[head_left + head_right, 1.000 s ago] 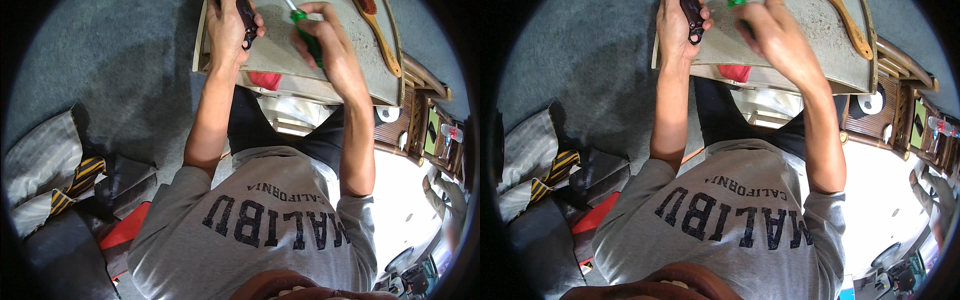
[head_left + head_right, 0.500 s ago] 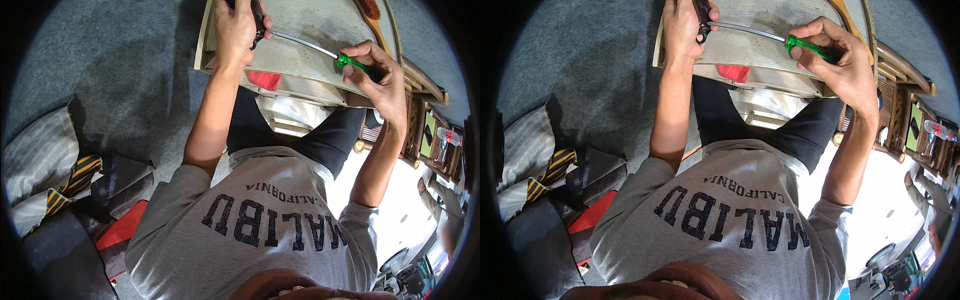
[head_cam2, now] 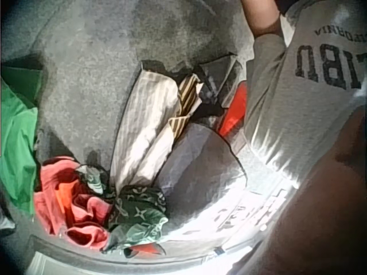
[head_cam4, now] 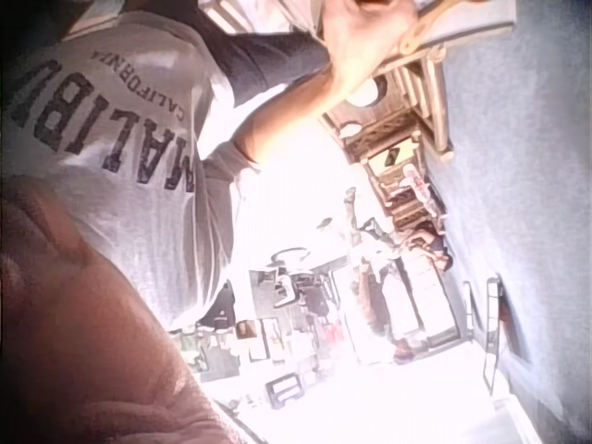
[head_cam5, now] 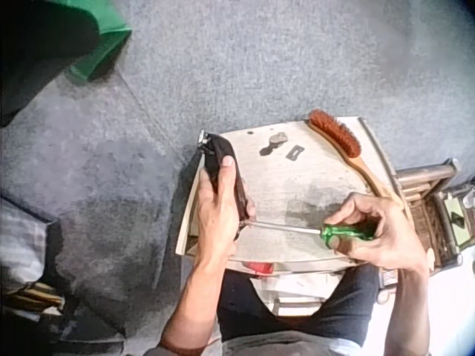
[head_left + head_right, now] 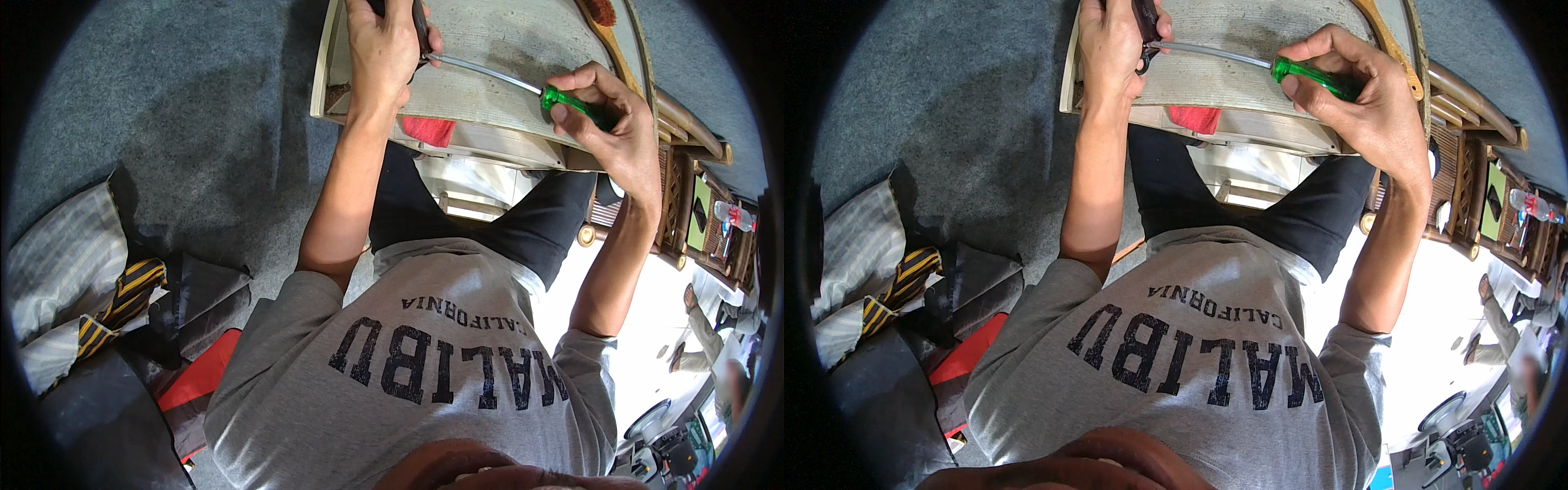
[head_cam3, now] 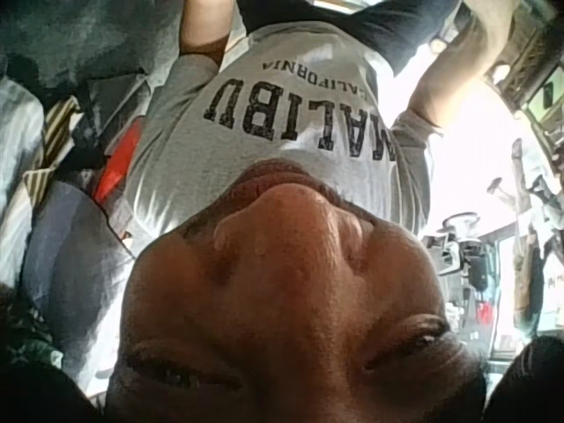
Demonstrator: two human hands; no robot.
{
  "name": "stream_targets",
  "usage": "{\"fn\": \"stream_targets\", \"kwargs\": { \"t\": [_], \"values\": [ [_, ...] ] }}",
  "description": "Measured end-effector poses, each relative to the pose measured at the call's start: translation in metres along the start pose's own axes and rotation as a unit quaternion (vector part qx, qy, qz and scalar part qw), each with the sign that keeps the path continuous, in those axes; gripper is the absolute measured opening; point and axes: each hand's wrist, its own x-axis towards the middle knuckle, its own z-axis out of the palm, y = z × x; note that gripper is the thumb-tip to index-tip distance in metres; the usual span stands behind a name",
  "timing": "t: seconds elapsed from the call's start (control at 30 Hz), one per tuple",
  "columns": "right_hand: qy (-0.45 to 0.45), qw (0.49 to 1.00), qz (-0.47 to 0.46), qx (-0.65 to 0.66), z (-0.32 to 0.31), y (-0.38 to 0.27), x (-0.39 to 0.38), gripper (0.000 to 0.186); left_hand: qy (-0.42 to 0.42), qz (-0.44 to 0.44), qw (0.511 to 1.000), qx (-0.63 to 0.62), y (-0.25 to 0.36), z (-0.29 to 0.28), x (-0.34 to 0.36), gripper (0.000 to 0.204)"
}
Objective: The person uses a screwdriver to remove screws from the housing of a pair of hair clippers and then manipulates the internal components by hand.
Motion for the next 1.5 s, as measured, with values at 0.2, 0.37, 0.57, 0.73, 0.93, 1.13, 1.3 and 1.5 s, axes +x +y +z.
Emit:
{"fn": "stream_targets", "kwargs": {
  "t": [0.2,0.37,0.57,0.73,0.93,1.13,1.3,1.5],
  "values": [
    [-0.001,1.000,0.006,0.002,-0.001,-0.001,0.000,0.022,0.000,0.016,1.000,0.003,0.007,0.004,-0.008,0.046],
    [0.003,1.000,0.010,0.008,0.001,-0.002,-0.001,0.021,0.002,0.008,1.000,0.000,-0.001,0.001,0.000,0.044],
    [0.006,1.000,0.010,-0.004,0.001,-0.001,-0.001,0.021,-0.001,0.010,1.000,0.007,0.000,0.001,-0.001,0.044],
    [0.009,1.000,0.009,-0.007,0.001,0.001,0.000,0.022,0.002,0.008,1.000,0.017,0.001,0.002,-0.001,0.044],
    [0.008,1.000,0.009,-0.017,0.000,0.001,0.000,0.023,-0.003,0.023,0.999,0.024,0.000,0.002,-0.001,0.044],
    [-0.003,1.000,0.007,0.011,-0.001,0.004,0.001,0.023,-0.008,0.043,0.999,0.030,-0.004,0.001,0.000,0.044],
    [-0.033,0.999,0.037,0.009,-0.005,0.003,0.000,0.025,-0.007,0.061,0.998,0.031,0.003,0.007,-0.008,0.046],
    [-0.023,1.000,0.009,0.007,-0.004,0.004,0.001,0.024,-0.007,0.038,0.999,0.033,0.001,0.003,-0.004,0.047]
  ]
}}
